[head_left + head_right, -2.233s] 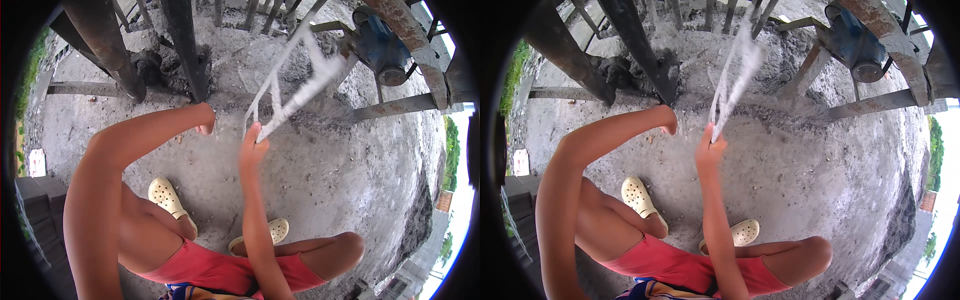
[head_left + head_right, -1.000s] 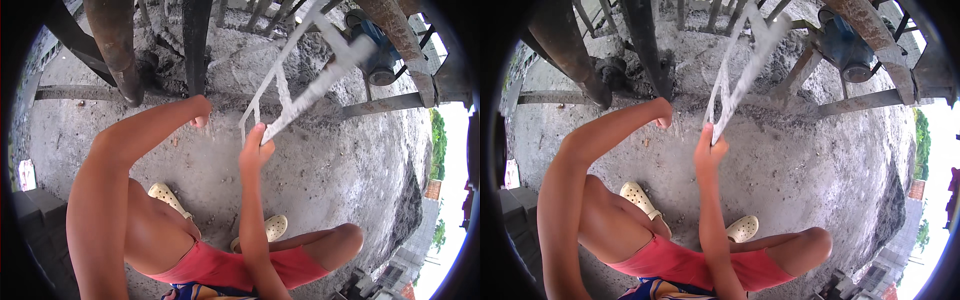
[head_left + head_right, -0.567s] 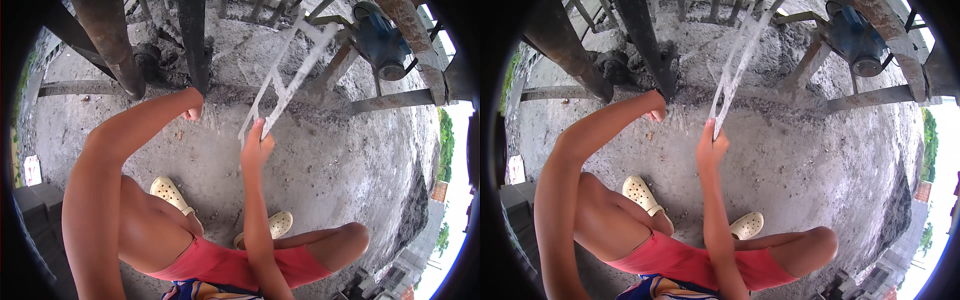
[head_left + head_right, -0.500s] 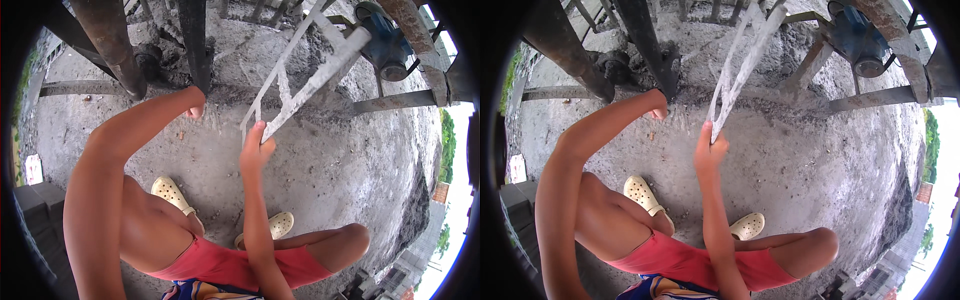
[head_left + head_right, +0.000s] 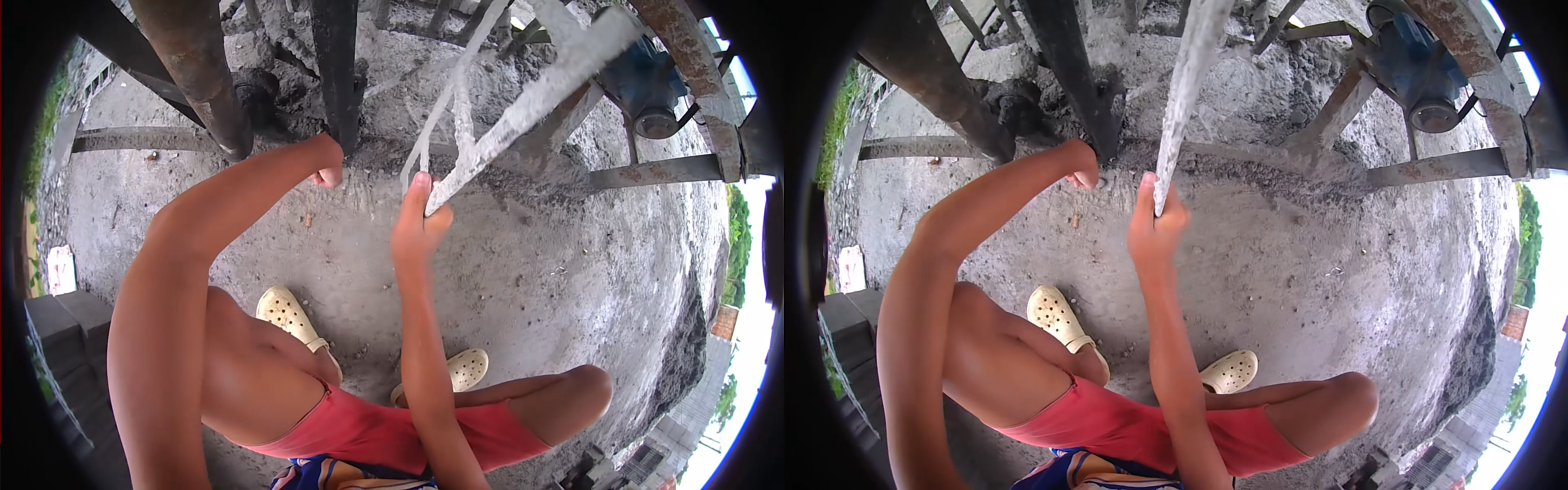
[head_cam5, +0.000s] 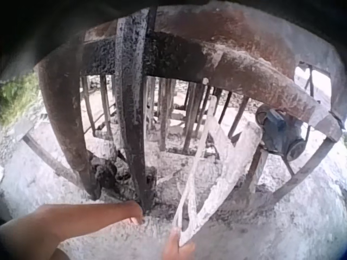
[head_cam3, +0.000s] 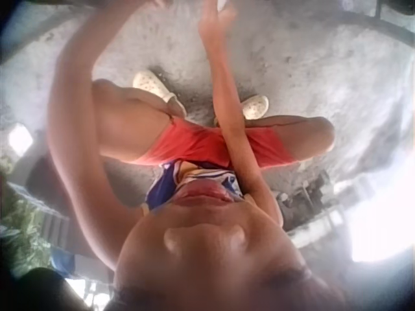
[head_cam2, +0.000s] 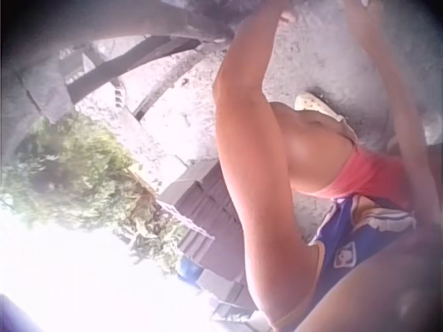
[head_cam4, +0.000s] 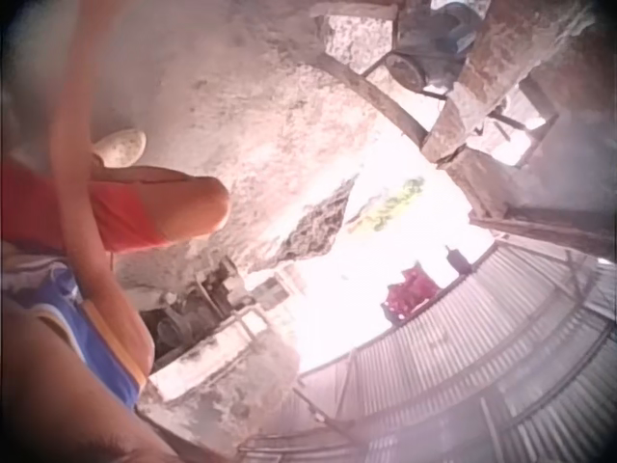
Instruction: The person rubs white residue off a plastic tool by hand, turning the tool over and using their thumbs to scrape different sections.
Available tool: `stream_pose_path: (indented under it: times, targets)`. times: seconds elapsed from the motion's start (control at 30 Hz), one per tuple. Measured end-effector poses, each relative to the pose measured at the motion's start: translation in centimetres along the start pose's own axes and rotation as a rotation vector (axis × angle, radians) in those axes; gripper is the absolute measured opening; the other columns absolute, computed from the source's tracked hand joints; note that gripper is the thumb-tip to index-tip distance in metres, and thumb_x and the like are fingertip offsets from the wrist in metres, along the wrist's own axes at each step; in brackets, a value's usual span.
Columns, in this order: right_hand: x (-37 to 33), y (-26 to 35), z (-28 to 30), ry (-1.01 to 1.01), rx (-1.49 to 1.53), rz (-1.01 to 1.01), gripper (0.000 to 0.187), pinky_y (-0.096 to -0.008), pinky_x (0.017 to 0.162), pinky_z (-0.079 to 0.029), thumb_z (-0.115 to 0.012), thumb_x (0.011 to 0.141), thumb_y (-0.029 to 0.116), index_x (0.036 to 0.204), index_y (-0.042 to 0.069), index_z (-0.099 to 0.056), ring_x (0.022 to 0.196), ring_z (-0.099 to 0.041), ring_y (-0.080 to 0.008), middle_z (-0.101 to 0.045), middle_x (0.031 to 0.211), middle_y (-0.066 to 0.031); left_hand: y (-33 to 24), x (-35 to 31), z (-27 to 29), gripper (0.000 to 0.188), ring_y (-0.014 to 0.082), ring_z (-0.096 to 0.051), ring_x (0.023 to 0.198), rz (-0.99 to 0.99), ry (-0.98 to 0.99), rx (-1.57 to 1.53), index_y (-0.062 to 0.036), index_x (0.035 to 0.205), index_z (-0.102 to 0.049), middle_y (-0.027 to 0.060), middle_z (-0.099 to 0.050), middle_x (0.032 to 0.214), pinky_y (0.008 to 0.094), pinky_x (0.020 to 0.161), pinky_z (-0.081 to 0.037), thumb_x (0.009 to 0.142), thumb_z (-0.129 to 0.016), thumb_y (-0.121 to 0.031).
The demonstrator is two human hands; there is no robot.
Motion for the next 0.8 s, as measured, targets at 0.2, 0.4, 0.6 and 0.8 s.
stream_pose_path:
  times: [0.2, 0.4, 0.6, 0.8]
  targets:
    - [2.9, -4.8, -2.2, 0.289, -0.114, -0.238, 0.037, -0.0268, 0.046, -0.027, -0.048, 0.086, 0.031, 0.064, 0.001, -0.048, 0.052, -0.032, -0.0075, -0.035, 0.052, 0.0024, -0.9, 2.7, 0.0, 0.007, 0.015, -0.045, 0.054, -0.017, 0.306, -0.258, -0.0089, 0.056, -0.044, 0.003, -0.043, 0.057, 0.0335, 0.053, -0.036, 0.063, -0.044, -0.009]
    - [0.5, -2.2, 0.0, 0.179, -0.158, -0.194, 0.037, -0.0266, 0.044, -0.023, -0.048, 0.086, 0.029, 0.06, 0.003, -0.044, 0.051, -0.029, -0.0057, -0.032, 0.051, 0.0043, -0.6, 1.7, -0.3, 0.014, 0.0146, -0.039, 0.052, -0.141, 0.314, -0.018, -0.0106, 0.054, -0.039, 0.0028, -0.039, 0.055, 0.0326, 0.052, -0.033, 0.067, -0.043, -0.012]
    - [1.2, -0.1, -0.3, 0.022, 0.015, 0.137, 0.031, -0.0298, 0.04, -0.027, -0.048, 0.086, 0.022, 0.067, -0.001, -0.05, 0.045, -0.033, -0.0082, -0.035, 0.047, -0.0045, -1.2, 0.9, -0.9, 0.017, 0.0149, -0.039, 0.051, -0.146, 0.135, 0.11, -0.0132, 0.05, -0.037, 0.0024, -0.041, 0.055, 0.0321, 0.052, -0.034, 0.066, -0.044, -0.009]
    - [1.5, -5.5, -1.8, 0.317, -0.112, -0.287, 0.039, -0.0305, 0.046, -0.032, -0.046, 0.086, 0.034, 0.069, -0.001, -0.053, 0.049, -0.037, -0.0093, -0.04, 0.049, -0.0036, -0.5, 1.1, -4.1, 0.013, 0.0133, -0.04, 0.05, -0.053, 0.305, -0.086, -0.0122, 0.051, -0.037, 0.0021, -0.039, 0.052, 0.0304, 0.051, -0.034, 0.062, -0.045, -0.01]
Point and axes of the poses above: each hand's wrist, its own x-axis towards the middle knuckle, its own z-axis out of the back of the hand, y = z × x, the point moved 7 cm from there along x, towards the middle knuckle
